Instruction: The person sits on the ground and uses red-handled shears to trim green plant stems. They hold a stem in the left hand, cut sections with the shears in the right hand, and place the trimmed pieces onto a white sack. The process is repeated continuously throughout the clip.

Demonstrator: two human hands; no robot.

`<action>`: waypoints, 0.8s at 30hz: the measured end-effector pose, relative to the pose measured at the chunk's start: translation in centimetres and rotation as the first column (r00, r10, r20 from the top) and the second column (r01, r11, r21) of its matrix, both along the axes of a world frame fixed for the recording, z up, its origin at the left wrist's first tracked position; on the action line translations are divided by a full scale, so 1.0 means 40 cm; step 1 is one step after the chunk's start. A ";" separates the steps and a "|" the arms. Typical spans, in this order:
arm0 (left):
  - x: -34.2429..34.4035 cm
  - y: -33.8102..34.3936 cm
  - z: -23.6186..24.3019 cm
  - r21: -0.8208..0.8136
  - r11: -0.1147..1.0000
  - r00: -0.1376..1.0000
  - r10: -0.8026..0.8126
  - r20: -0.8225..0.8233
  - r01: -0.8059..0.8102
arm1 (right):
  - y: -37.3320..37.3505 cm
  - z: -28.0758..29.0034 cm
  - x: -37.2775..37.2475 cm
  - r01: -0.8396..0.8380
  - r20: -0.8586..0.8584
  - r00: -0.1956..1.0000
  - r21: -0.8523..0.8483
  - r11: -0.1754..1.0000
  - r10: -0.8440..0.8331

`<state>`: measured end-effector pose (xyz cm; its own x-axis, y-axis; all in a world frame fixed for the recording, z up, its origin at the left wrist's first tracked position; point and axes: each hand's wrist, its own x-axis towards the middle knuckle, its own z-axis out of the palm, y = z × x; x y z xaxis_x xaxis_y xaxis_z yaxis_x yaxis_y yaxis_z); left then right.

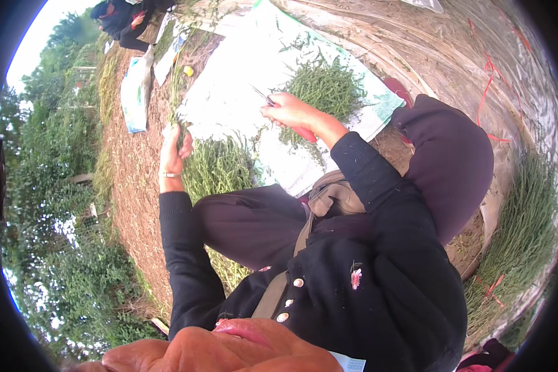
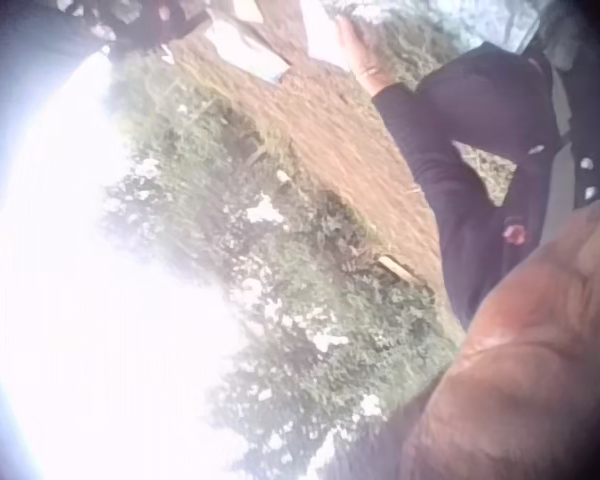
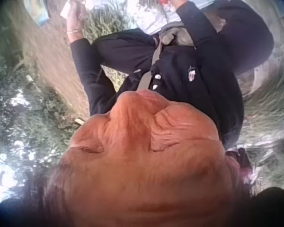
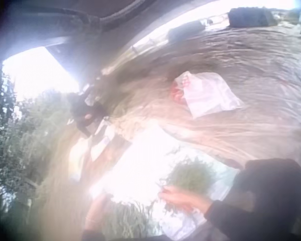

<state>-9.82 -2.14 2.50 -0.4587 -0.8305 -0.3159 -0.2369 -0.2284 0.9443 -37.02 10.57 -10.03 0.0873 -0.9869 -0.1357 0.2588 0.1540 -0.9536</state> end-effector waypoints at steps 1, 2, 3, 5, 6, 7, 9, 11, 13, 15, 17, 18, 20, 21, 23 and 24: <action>0.010 0.011 0.010 0.024 0.999 0.999 0.037 0.013 -0.038 | -0.001 0.009 -0.004 0.014 0.006 1.000 -0.021 1.000 -0.014; 0.029 0.020 0.016 0.042 0.999 1.000 0.011 0.003 -0.011 | 0.002 0.018 -0.004 0.047 0.026 0.999 -0.038 0.998 -0.046; 0.057 0.028 0.017 0.058 0.998 1.000 -0.015 -0.004 0.015 | 0.003 0.028 -0.004 0.046 0.017 0.999 -0.054 0.998 -0.045; 0.099 0.042 0.020 0.100 0.994 0.999 -0.041 -0.025 0.043 | 0.005 0.039 -0.006 0.041 0.001 0.999 -0.078 0.996 -0.041; 0.116 0.052 0.023 0.125 0.991 0.999 -0.042 -0.034 0.046 | 0.000 0.030 -0.004 0.037 0.037 0.999 -0.107 0.994 -0.034; 0.137 0.061 0.020 0.154 0.987 0.998 -0.039 -0.045 0.046 | 0.001 0.032 -0.002 0.029 0.054 0.998 -0.112 0.993 -0.023; 0.180 0.079 0.005 0.182 0.983 0.999 0.000 -0.053 0.010 | 0.007 0.035 0.003 0.013 0.089 0.996 -0.120 0.993 -0.002; 0.210 0.087 0.001 0.202 0.979 0.998 0.017 -0.066 -0.004 | 0.004 0.029 0.007 0.017 0.082 0.997 -0.129 0.991 -0.006; 0.230 0.102 -0.006 0.222 0.975 0.996 0.019 -0.086 0.001 | 0.006 0.017 0.011 -0.009 0.071 0.997 -0.099 0.995 0.017; 0.238 0.108 -0.012 0.237 0.971 0.996 -0.004 -0.091 0.025 | 0.003 0.007 0.005 -0.063 0.053 0.996 -0.046 0.997 0.065; 0.232 0.122 -0.017 0.211 0.977 0.998 -0.007 -0.058 0.019 | 0.008 -0.014 0.023 -0.075 0.068 0.995 -0.046 0.996 0.078; 0.239 0.119 -0.026 0.255 0.966 0.996 -0.029 -0.086 0.050 | 0.010 -0.017 0.033 -0.071 0.084 0.994 -0.048 0.996 0.075; 0.252 0.121 -0.041 0.259 0.966 0.998 0.002 -0.056 0.012 | 0.010 -0.024 0.047 -0.066 0.123 0.990 -0.062 0.996 0.073; 0.245 0.121 -0.047 0.262 0.965 0.999 0.011 -0.046 0.002 | 0.012 -0.023 0.046 -0.057 0.140 0.988 -0.074 0.996 0.067; 0.233 0.129 -0.053 0.233 0.972 0.999 0.025 -0.038 -0.016 | 0.013 -0.021 0.041 -0.041 0.161 0.986 -0.073 0.997 0.052; 0.235 0.133 -0.054 0.224 0.974 0.999 0.044 -0.025 -0.037 | 0.014 -0.017 0.038 -0.033 0.166 0.985 -0.063 0.997 0.043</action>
